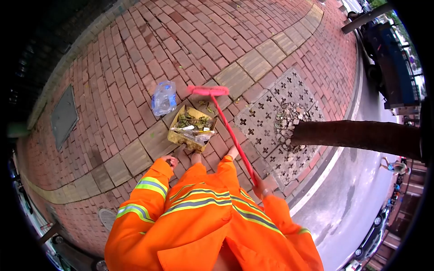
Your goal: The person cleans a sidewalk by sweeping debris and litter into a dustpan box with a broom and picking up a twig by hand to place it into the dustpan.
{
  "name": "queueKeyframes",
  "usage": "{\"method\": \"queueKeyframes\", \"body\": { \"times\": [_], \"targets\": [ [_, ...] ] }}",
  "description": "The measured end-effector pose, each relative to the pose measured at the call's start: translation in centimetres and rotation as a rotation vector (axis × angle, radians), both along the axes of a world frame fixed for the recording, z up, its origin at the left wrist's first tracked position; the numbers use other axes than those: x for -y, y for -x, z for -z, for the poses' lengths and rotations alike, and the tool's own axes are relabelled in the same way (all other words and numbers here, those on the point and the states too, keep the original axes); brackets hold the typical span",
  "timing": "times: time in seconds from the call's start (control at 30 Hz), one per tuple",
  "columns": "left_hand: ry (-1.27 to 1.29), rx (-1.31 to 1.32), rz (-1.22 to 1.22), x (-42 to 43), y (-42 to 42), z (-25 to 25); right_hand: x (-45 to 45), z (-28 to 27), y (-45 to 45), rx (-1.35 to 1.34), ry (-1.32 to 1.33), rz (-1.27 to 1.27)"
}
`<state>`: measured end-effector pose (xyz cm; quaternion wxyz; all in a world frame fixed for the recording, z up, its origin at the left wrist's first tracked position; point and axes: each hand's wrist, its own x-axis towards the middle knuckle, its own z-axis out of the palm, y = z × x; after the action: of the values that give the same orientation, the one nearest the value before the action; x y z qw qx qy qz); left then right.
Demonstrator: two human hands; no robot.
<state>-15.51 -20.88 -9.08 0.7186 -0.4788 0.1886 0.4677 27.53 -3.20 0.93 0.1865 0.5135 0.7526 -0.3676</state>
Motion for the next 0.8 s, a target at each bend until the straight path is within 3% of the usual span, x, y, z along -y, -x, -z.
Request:
{"method": "queueKeyframes", "body": {
  "times": [0.13,0.33,0.43,0.5,0.53,0.6,0.67,0.73,0.8],
  "targets": [
    [0.221,-0.006,-0.112,0.1,1.0,-0.7,-1.6,-0.5,9.9,0.136,0.335,0.197],
    [0.269,0.037,-0.178,-1.2,3.2,0.2,4.4,-5.4,3.6,0.046,0.368,0.020],
    [0.228,0.057,-0.120,-0.1,3.4,0.9,6.2,-12.2,1.7,0.158,0.562,0.062],
    [0.204,0.058,-0.119,1.2,2.8,1.1,6.3,-13.2,1.2,0.249,0.606,0.097],
    [0.188,0.042,-0.138,1.9,2.9,0.8,6.4,-12.8,1.0,0.274,0.587,0.106],
    [0.175,0.030,-0.139,3.1,3.4,0.8,7.8,-3.4,-4.0,-0.030,0.096,-0.002],
    [0.188,0.038,-0.104,4.2,4.1,1.0,6.3,-1.1,-3.0,0.004,0.010,0.056],
    [0.147,0.133,-0.028,5.0,4.6,1.3,2.0,-0.7,1.7,0.203,0.122,0.230],
    [0.103,0.177,0.033,5.3,4.6,-0.3,0.0,0.6,4.0,0.206,0.119,0.330]
  ]
}}
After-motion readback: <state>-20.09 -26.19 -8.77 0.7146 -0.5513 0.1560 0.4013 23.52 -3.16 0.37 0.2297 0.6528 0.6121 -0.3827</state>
